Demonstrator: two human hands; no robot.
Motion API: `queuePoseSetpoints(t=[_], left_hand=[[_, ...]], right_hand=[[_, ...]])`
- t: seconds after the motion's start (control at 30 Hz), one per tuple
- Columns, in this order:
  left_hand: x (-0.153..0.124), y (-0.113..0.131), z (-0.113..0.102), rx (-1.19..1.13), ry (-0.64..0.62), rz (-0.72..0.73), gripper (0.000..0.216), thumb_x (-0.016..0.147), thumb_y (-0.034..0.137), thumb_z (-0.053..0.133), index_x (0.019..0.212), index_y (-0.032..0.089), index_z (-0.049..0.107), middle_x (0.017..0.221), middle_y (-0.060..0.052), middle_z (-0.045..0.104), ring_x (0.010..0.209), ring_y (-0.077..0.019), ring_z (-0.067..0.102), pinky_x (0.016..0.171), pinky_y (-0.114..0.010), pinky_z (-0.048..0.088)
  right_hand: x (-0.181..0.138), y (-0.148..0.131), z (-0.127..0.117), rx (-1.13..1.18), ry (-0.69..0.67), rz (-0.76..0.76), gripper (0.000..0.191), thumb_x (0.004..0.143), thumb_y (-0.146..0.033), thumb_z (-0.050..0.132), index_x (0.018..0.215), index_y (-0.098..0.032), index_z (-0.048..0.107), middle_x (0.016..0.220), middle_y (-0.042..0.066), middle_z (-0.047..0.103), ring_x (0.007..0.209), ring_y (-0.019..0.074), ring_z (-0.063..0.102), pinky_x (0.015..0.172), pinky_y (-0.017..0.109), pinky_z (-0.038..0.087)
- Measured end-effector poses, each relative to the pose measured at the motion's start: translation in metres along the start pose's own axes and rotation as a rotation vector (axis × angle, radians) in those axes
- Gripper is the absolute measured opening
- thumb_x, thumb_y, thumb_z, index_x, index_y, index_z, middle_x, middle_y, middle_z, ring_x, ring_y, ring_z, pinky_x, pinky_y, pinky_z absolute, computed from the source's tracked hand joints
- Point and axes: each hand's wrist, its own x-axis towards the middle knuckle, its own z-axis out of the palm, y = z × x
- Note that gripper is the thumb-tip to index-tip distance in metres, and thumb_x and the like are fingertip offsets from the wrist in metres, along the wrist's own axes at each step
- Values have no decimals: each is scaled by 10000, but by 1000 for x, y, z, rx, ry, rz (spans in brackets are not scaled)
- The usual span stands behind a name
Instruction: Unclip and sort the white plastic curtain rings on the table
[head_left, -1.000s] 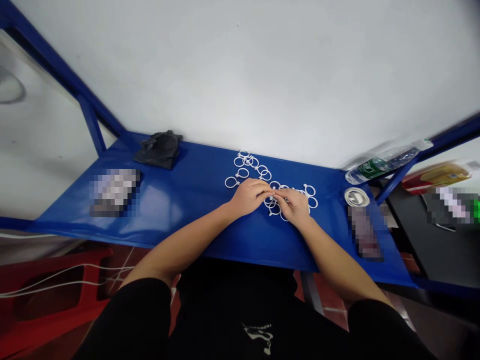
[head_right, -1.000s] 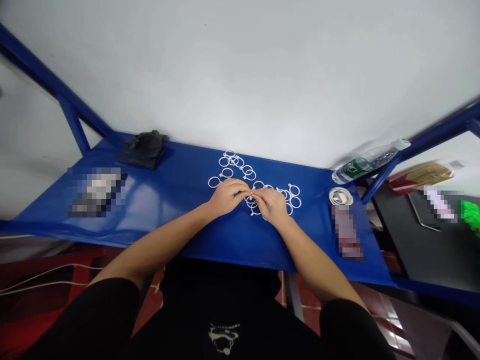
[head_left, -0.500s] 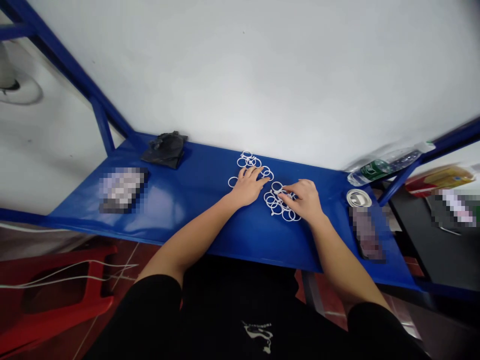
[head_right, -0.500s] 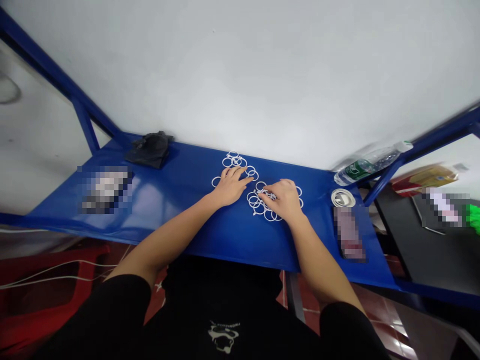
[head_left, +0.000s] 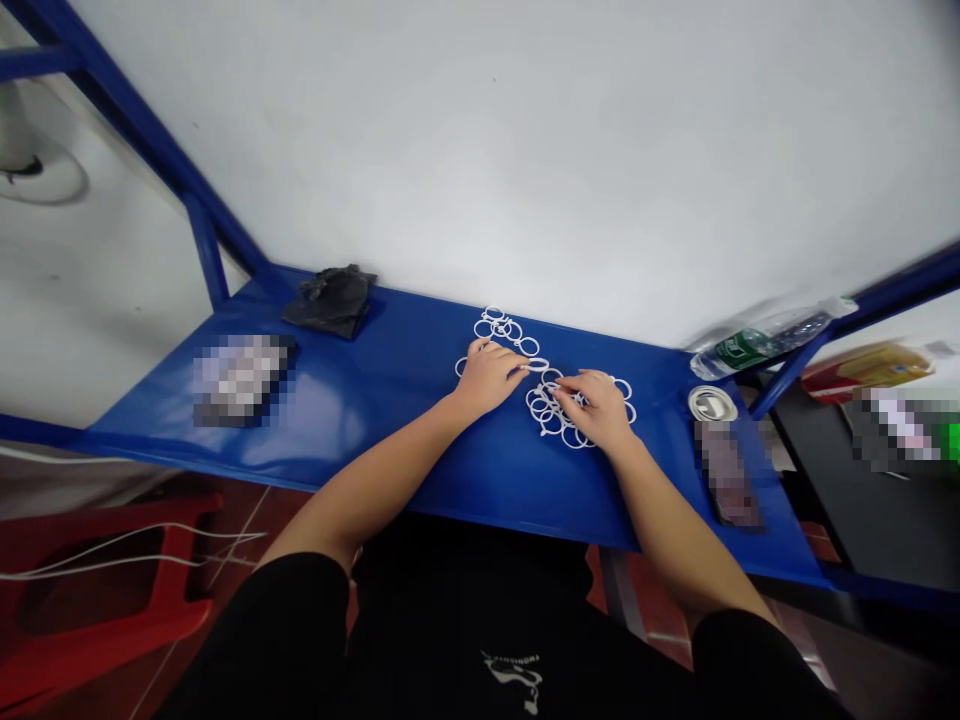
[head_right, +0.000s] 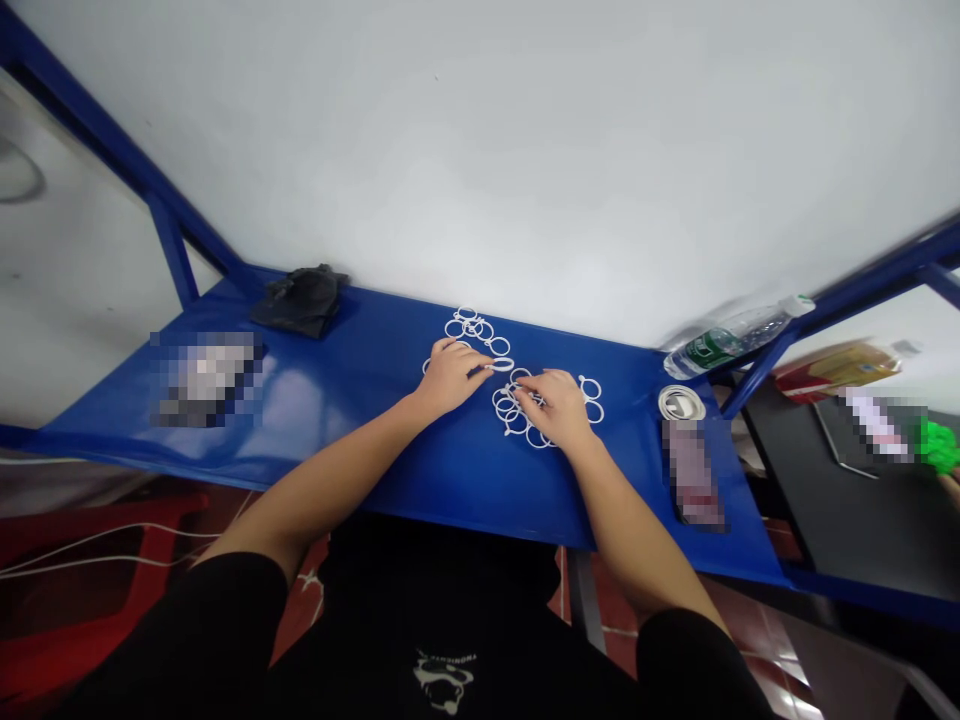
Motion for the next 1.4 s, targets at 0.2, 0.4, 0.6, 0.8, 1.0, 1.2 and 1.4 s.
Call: queuePoseSetpoints(t=[0.2,0.4,0.6,0.8,1.0,1.2,1.4], left_hand=[[-5,25,-6,-495,-40,-72,146,966,300,716,1058,241,812,1001,-34,820,901,-179,754,842,-343,584],[-11,31,-3,-486,-38,85,175,946,268,750,1111,271,807,982,-25,811,883,-165,737,860,-345,588],[-11,24,2,-280,67,278,214,1037,386,637,1118,262,792,997,-26,821,886,-167,731,832,-346,538],[-11,21,1,-153,110,334,293,1057,450,587,1023,255,803,928,-15,823,851,-162,726,851,-359,497],[-11,21,-2,-127,23,313,300,1060,462,566,1023,288,808,954,-7,825,878,-170,730,898,-375,504],[-12,21,-5,-130,-37,339,305,1071,422,535,1044,276,802,993,-30,822,909,-177,734,851,-361,521],[-12,19,-4,-141,-45,359,307,1066,424,551,991,253,795,975,-39,821,896,-180,739,824,-357,520]], right_hand=[[3,-13,6,7,32,-42,185,996,-256,679,1179,-243,705,953,49,813,807,210,759,792,382,590],[3,-15,2,-30,127,-29,47,990,-227,692,1028,-231,719,922,48,813,797,197,763,719,329,581],[2,-19,2,-36,123,21,54,988,-264,702,1017,-245,743,892,41,811,777,193,765,705,325,602],[3,-21,0,32,90,-55,175,1006,-219,652,1149,-242,751,999,65,817,874,198,780,746,332,630],[2,-23,0,80,48,49,168,1016,-279,620,1083,-261,773,931,65,808,830,217,769,724,364,634],[3,-27,-1,142,38,98,142,1015,-310,619,977,-253,743,871,54,789,778,210,743,701,366,619],[5,-29,-3,186,21,85,126,1021,-275,605,944,-245,700,842,45,761,749,195,717,679,348,603]])
